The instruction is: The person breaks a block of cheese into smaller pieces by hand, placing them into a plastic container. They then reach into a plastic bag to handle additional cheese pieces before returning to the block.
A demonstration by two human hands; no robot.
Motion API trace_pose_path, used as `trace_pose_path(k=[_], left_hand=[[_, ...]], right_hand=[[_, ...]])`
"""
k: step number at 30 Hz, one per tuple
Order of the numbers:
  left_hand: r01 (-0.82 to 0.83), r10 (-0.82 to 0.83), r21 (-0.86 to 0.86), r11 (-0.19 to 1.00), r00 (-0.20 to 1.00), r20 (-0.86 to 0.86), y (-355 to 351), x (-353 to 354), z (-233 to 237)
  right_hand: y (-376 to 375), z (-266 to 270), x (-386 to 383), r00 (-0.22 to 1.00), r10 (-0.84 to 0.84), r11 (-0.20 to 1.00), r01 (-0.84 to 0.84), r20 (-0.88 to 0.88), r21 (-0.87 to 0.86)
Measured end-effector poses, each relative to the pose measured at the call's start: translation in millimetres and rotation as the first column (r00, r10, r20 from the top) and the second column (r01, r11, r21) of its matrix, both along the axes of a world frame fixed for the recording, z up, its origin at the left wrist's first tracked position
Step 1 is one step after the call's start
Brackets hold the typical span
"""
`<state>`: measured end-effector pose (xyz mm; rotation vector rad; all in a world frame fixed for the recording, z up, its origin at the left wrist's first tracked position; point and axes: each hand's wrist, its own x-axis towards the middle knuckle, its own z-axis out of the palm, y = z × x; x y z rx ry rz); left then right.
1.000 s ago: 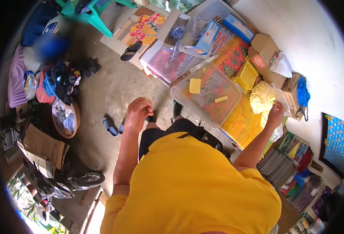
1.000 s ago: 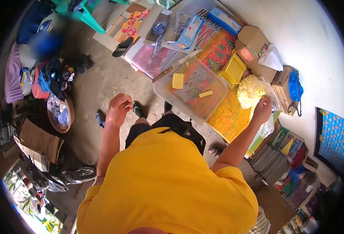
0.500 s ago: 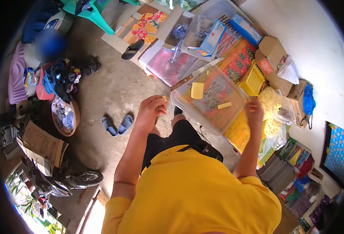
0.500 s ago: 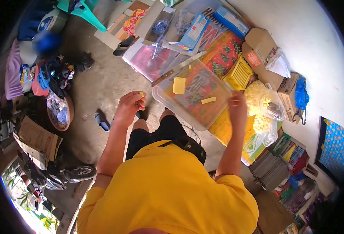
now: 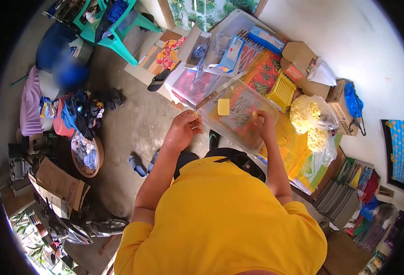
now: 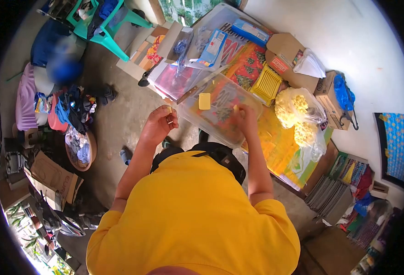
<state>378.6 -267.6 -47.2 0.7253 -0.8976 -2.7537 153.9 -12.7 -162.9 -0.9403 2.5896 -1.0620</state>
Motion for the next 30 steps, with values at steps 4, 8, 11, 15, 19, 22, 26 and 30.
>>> trace_pose_path(k=[4,8,11,15,19,22,26,30], left_hand=[[0.045,-0.045,0.006,0.999,0.999,-0.002,5.7,-9.7,2.2],[0.126,-0.125,-0.016,0.992,0.992,0.026,8.7,-27.4,5.6],[0.190,-0.175,-0.194,0.962,0.980,0.094,13.3,-47.5,10.1],[0.257,-0.220,-0.590,0.766,0.966,0.135,14.4,-78.9,17.9],[0.243,-0.264,-0.585,0.773,0.963,0.051,17.1,-106.1,23.9],[0.250,-0.301,-0.331,0.910,0.947,-0.112,17.7,-121.5,20.7],[0.300,-0.291,0.031,0.954,0.942,-0.170,15.6,-136.2,6.6],[0.300,-0.287,0.097,0.949,0.949,-0.133,16.1,-148.3,-19.4]], right_hand=[[-8.0,29.4,0.8,0.513,0.056,0.805,0.485,0.857,-0.343],[-13.6,79.8,-0.1,0.270,0.267,0.772,0.515,0.925,-0.373],[-18.7,98.5,6.3,0.366,0.245,0.784,0.470,0.898,-0.406],[-26.7,125.8,19.5,0.557,0.139,0.827,0.389,0.819,-0.405],[-34.1,141.8,27.6,0.675,0.139,0.830,0.320,0.724,-0.457],[-38.9,151.2,27.4,0.657,0.164,0.811,0.335,0.736,-0.480],[-48.8,157.1,23.6,0.548,0.177,0.761,0.451,0.818,-0.467],[-51.4,139.4,14.6,0.557,0.070,0.785,0.481,0.828,-0.390]])
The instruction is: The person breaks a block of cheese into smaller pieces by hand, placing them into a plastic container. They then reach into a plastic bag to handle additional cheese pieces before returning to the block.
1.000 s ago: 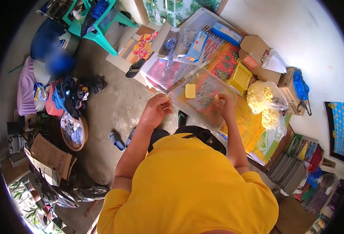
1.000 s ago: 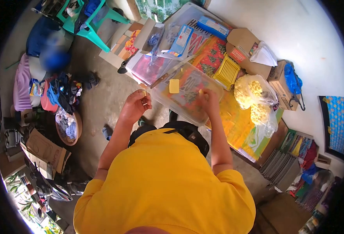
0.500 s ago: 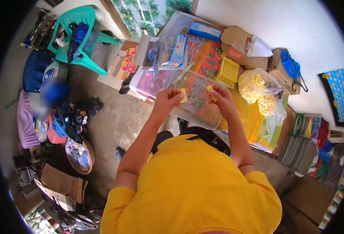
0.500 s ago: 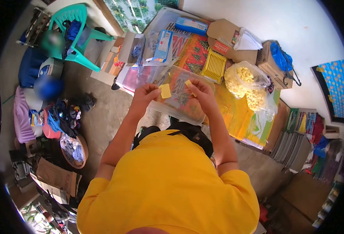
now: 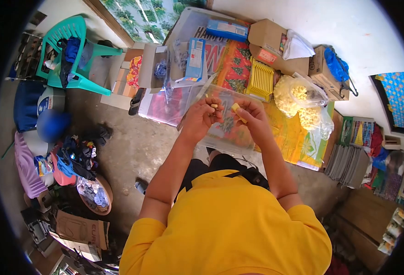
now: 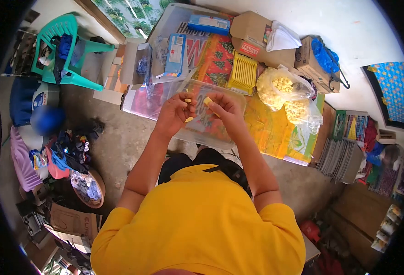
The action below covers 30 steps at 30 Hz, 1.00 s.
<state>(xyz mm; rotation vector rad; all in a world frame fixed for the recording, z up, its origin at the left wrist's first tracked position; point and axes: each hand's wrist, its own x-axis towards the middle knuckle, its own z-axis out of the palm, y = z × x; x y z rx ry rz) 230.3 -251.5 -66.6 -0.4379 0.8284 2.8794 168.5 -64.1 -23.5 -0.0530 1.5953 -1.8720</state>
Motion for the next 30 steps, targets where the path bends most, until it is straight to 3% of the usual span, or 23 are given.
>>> trace_pose_path(k=[4,10,13,19,28,30], left_hand=[[-0.021,0.020,0.009,1.000,0.996,0.089,3.2,-7.0,-9.6],[0.202,-0.158,-0.416,0.887,0.978,0.139,6.4,-20.0,9.9],[0.209,-0.188,-0.524,0.826,0.978,0.092,11.2,-23.1,31.7],[0.182,-0.199,-0.513,0.839,0.980,0.022,19.2,-19.5,42.5],[0.101,-0.091,-0.534,0.839,0.995,0.047,35.2,-5.2,47.1],[0.085,-0.058,-0.466,0.881,0.996,0.072,36.8,-2.0,44.0]], right_hand=[[2.0,-17.8,-8.2,1.000,0.001,0.999,-0.001,-0.009,0.041],[3.0,-10.1,-17.5,0.996,0.010,0.999,-0.007,-0.088,0.036],[5.8,-0.5,-19.4,0.995,0.024,1.000,-0.023,-0.101,0.015],[13.1,13.3,-19.9,0.990,0.065,0.996,-0.071,-0.125,-0.044],[24.1,11.6,-21.5,0.983,0.149,0.981,-0.161,-0.106,-0.110],[26.5,9.0,-21.6,0.978,0.168,0.977,-0.182,-0.122,-0.112]])
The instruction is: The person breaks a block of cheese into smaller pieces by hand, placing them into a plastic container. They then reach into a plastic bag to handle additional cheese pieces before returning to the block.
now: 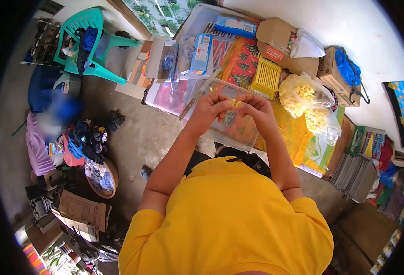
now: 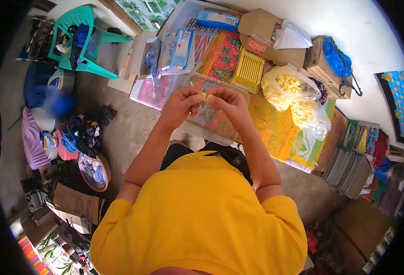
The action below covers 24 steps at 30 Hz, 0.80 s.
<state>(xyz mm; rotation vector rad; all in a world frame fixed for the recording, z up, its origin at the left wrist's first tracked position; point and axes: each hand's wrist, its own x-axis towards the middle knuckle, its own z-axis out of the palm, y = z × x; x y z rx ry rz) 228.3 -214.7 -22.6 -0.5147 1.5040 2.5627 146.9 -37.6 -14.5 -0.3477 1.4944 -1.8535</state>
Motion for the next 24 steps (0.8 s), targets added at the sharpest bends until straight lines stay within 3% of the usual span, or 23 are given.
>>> trace_pose_path(k=[4,10,15,19,24], left_hand=[[-0.060,0.049,0.214,0.975,0.997,0.058,-3.0,2.7,-16.9],[-0.066,0.038,0.363,0.930,0.996,0.082,1.2,10.5,-41.3],[-0.079,0.057,0.406,0.911,0.996,0.067,-0.9,15.2,-63.5],[-0.057,0.026,0.448,0.892,0.997,0.074,-5.6,15.9,-65.8],[-0.071,0.033,0.321,0.944,0.992,0.122,-2.8,8.4,-61.6]], right_hand=[[2.8,-9.1,1.5,0.993,-0.090,0.995,0.087,0.072,0.039],[7.0,-18.5,8.1,0.982,-0.118,0.988,0.101,0.148,0.117],[7.4,-28.3,8.5,0.991,-0.048,0.989,0.030,0.125,0.143],[10.4,-21.0,15.4,0.991,-0.084,0.981,0.063,0.106,0.181],[25.7,-20.6,19.2,0.988,-0.116,0.976,0.094,0.101,0.195]])
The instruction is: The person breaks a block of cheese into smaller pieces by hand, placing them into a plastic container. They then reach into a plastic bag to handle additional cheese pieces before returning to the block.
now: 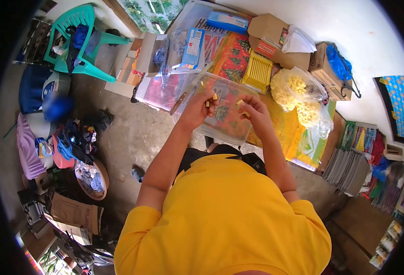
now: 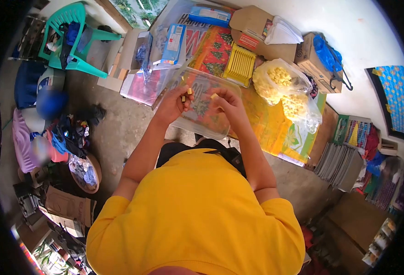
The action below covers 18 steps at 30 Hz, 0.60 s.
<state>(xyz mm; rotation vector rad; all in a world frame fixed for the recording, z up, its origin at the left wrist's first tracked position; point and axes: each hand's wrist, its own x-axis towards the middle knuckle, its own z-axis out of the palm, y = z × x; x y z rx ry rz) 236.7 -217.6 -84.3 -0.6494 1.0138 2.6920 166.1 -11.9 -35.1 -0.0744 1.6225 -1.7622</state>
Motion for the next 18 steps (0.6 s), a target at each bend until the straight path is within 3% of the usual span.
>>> trace_pose_path(k=[4,8,10,12,14,18], left_hand=[[0.115,-0.101,-0.156,0.981,0.990,0.095,4.8,-12.0,7.3],[0.266,-0.298,-0.508,0.820,0.954,0.019,30.3,-49.5,40.3],[0.242,-0.362,-0.704,0.668,0.932,-0.023,59.2,-78.6,66.3],[0.211,-0.483,-0.783,0.586,0.866,-0.128,85.8,-110.7,67.4],[0.149,-0.513,-0.761,0.632,0.816,-0.267,117.8,-141.6,53.1],[0.025,-0.586,-0.914,0.406,0.774,-0.239,161.1,-194.4,42.7]], right_hand=[[20.6,-2.7,2.1,0.997,-0.079,0.997,0.079,-0.005,-0.005],[46.5,5.3,5.0,0.970,-0.242,0.970,0.242,-0.005,0.003],[62.4,6.9,3.3,0.946,-0.325,0.946,0.325,-0.010,-0.013],[80.5,5.1,0.8,0.917,-0.400,0.916,0.399,-0.009,-0.045],[93.4,6.4,0.6,0.888,-0.460,0.887,0.459,-0.003,-0.048],[107.5,10.5,3.9,0.843,-0.538,0.841,0.537,0.003,-0.063]])
